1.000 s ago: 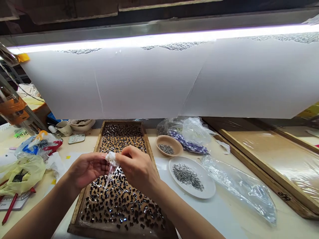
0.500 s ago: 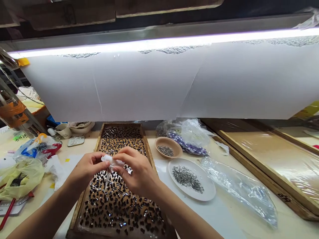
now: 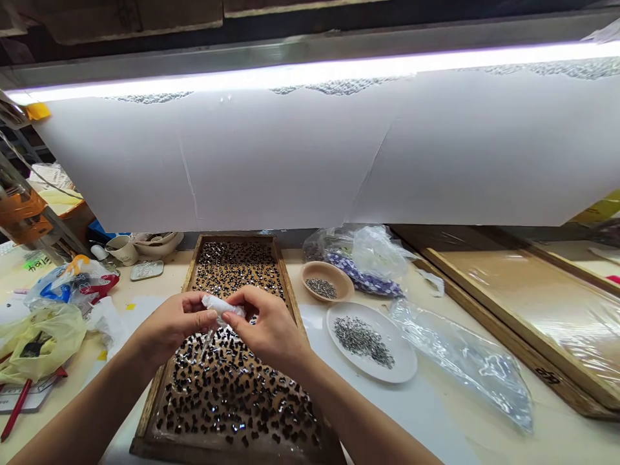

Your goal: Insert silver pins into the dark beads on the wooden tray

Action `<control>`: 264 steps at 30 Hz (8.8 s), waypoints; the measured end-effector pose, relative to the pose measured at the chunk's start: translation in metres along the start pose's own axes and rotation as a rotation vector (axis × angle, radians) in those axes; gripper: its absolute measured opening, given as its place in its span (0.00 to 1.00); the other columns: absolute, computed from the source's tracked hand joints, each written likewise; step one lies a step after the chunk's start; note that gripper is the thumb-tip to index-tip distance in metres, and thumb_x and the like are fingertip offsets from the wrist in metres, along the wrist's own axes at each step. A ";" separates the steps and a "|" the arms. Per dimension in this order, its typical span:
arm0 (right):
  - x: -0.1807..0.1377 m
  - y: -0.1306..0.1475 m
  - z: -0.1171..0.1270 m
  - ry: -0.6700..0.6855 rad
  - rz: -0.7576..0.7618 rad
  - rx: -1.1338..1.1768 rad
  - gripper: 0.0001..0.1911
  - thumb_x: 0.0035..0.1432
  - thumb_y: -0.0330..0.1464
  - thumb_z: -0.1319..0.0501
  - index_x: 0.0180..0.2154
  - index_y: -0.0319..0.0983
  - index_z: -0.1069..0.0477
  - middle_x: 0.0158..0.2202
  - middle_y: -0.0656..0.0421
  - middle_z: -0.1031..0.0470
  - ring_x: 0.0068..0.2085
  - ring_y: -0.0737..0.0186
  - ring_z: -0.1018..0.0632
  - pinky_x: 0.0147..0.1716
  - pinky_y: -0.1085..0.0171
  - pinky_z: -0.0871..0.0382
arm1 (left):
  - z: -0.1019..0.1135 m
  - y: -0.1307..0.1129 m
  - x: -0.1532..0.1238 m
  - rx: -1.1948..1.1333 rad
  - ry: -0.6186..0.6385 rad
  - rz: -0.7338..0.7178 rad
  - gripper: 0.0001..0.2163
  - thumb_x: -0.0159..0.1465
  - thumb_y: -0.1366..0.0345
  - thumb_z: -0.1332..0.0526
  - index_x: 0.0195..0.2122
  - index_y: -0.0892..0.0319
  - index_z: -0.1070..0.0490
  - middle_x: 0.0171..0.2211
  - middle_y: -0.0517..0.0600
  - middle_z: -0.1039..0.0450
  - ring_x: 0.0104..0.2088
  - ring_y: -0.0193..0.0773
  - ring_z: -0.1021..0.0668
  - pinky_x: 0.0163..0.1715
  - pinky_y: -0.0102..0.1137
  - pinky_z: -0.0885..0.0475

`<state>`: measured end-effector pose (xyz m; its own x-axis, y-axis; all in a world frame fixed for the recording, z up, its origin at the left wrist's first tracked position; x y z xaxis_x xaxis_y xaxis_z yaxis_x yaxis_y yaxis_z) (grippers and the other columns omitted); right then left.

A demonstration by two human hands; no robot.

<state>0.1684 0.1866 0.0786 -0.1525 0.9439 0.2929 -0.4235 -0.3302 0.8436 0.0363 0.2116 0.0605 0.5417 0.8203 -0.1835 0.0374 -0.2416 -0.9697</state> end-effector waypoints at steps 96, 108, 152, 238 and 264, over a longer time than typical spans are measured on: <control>0.011 -0.050 -0.006 0.058 -0.371 0.692 0.17 0.37 0.42 0.29 0.26 0.39 0.30 0.23 0.61 0.32 0.24 0.69 0.35 0.22 0.68 0.44 | 0.148 0.052 -0.091 1.693 -0.377 -0.235 0.15 0.59 0.76 0.50 0.40 0.59 0.27 0.41 0.53 0.26 0.43 0.39 0.27 0.45 0.35 0.32; 0.009 -0.027 -0.011 0.123 -0.347 0.735 0.17 0.35 0.39 0.29 0.24 0.38 0.33 0.21 0.63 0.34 0.23 0.71 0.35 0.23 0.67 0.45 | 0.087 -0.016 -0.100 1.687 -0.566 -0.431 0.12 0.61 0.69 0.48 0.44 0.63 0.30 0.48 0.60 0.32 0.51 0.50 0.33 0.50 0.45 0.38; 0.006 -0.026 -0.022 0.224 -0.439 1.052 0.07 0.38 0.32 0.39 0.23 0.35 0.31 0.20 0.61 0.37 0.20 0.71 0.39 0.19 0.69 0.51 | 0.010 0.001 0.000 0.139 -0.038 -0.017 0.10 0.48 0.61 0.33 0.29 0.61 0.27 0.28 0.47 0.28 0.31 0.33 0.29 0.37 0.32 0.38; 0.003 -0.015 -0.017 0.204 -0.237 0.642 0.20 0.43 0.42 0.32 0.32 0.38 0.35 0.26 0.63 0.33 0.27 0.70 0.33 0.26 0.68 0.41 | -0.007 -0.037 -0.028 0.988 -0.228 -0.571 0.08 0.56 0.63 0.37 0.23 0.60 0.30 0.21 0.45 0.31 0.23 0.31 0.32 0.25 0.28 0.40; 0.000 0.009 0.005 0.046 0.152 0.586 0.01 0.52 0.31 0.36 0.30 0.41 0.28 0.33 0.58 0.27 0.35 0.63 0.26 0.35 0.60 0.30 | -0.041 -0.039 -0.063 1.649 -0.188 -1.329 0.07 0.60 0.73 0.43 0.40 0.66 0.32 0.30 0.52 0.27 0.30 0.37 0.29 0.31 0.34 0.35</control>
<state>0.1694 0.1839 0.0882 -0.2169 0.8807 0.4210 0.1665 -0.3916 0.9050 0.0351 0.1477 0.1168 0.7469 0.1298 0.6521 -0.4125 0.8596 0.3014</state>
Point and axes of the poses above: each hand's wrist, its own x-axis towards the middle knuckle, its own z-axis out of the back of the hand, y = z × x, the point moved 6 cm from there along x, towards the middle knuckle
